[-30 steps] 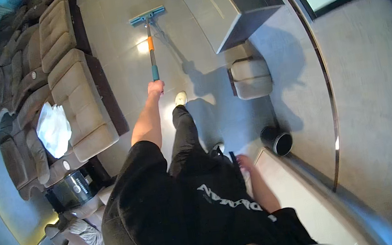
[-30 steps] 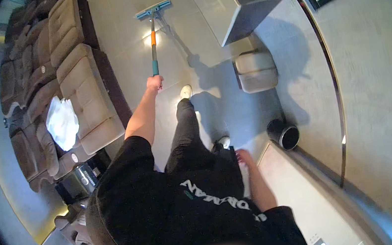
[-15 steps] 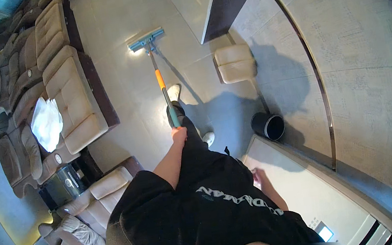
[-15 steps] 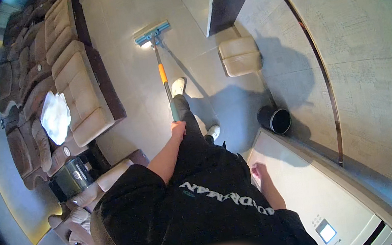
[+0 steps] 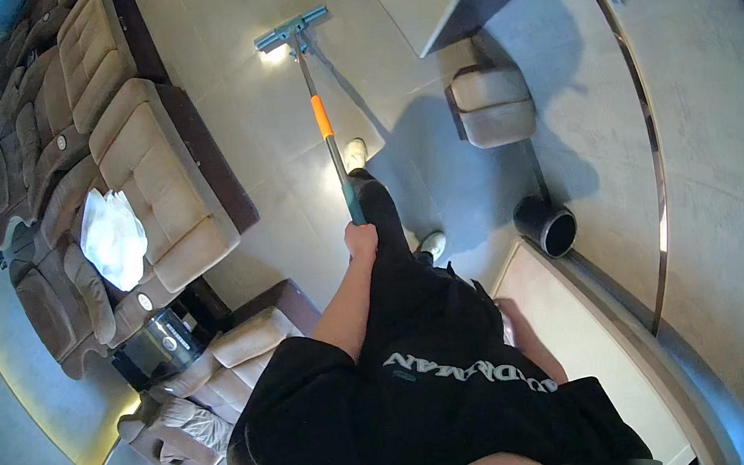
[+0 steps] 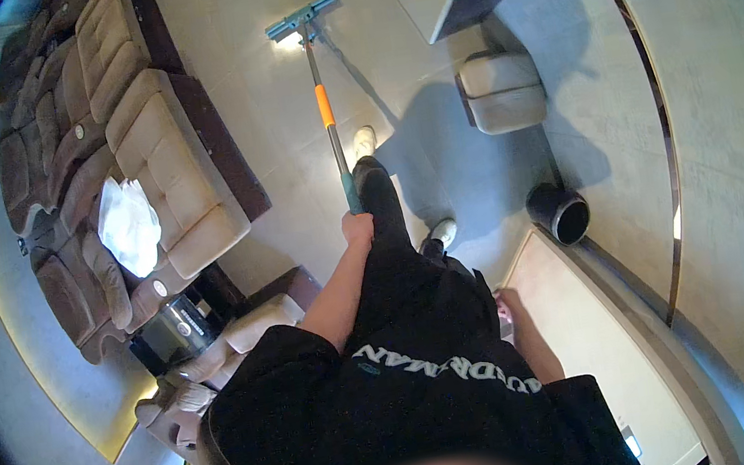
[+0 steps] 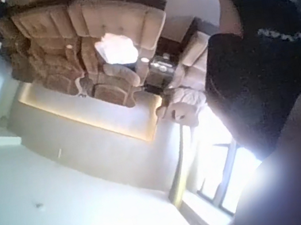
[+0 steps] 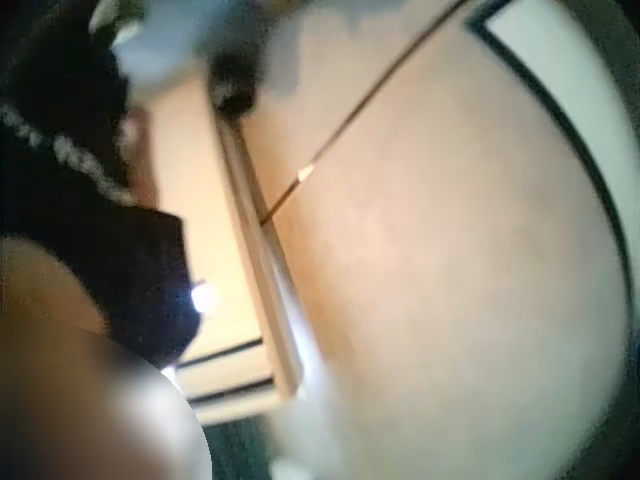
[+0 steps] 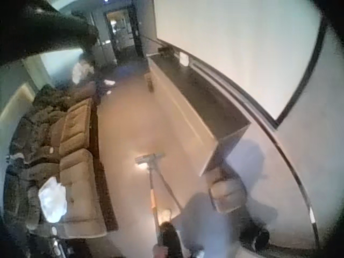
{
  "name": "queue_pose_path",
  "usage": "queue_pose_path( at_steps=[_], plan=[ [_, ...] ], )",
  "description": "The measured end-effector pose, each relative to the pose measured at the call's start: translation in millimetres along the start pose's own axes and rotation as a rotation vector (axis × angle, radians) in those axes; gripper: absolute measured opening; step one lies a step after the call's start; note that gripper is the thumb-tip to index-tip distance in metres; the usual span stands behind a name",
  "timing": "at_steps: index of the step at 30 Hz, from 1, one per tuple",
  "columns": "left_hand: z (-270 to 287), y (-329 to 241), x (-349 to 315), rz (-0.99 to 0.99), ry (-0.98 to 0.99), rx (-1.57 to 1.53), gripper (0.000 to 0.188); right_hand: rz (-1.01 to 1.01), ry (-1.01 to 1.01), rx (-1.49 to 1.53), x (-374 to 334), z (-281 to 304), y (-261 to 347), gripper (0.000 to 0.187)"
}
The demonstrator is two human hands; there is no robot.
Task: The person mops the floor across a room and into a hallway using a floor squeegee mop.
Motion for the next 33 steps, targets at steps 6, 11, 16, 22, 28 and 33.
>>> queue_pose_path(
  at_steps=[6, 11, 16, 22, 28, 33],
  plan=[
    [41.6, -86.1, 108.5, 0.075, 0.115, -0.163, 0.012, 0.333, -0.072, 0.139, 21.0, -92.3, 208.6, 0.013],
    [70.8, -186.6, 207.4, -0.195, 0.112, 0.012, 0.006, 0.471, 0.045, 0.057, -38.3, -217.7, 335.7, 0.016],
    [57.3, -289.7, 249.3, -0.002, 0.230, -0.467, 0.009, 0.535, 0.212, -0.146, -59.8, -249.0, 341.4, 0.016],
    [12.4, -344.3, 196.7, -0.003, 0.270, -0.526, 0.010, 0.118, -0.072, 0.074, 0.6, -169.3, 221.6, 0.018],
    [37.9, -227.2, 236.6, -0.081, 0.178, -0.375, 0.010, 0.311, 0.006, -0.291, 17.7, -132.9, 177.3, 0.017],
    [83.1, -196.8, 195.8, -0.011, 0.196, -0.094, 0.011, 0.291, 0.092, 0.007, 12.2, -107.2, 209.3, 0.016]
  ],
)
Point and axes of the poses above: each hand's wrist, its own x-axis towards the middle knuckle, its own z-axis out of the back of the hand, y = z × x, the point moved 2 cm from there along x, towards the middle knuckle, and after that the axes turned 3 degrees about y, right-handed, at the moved point
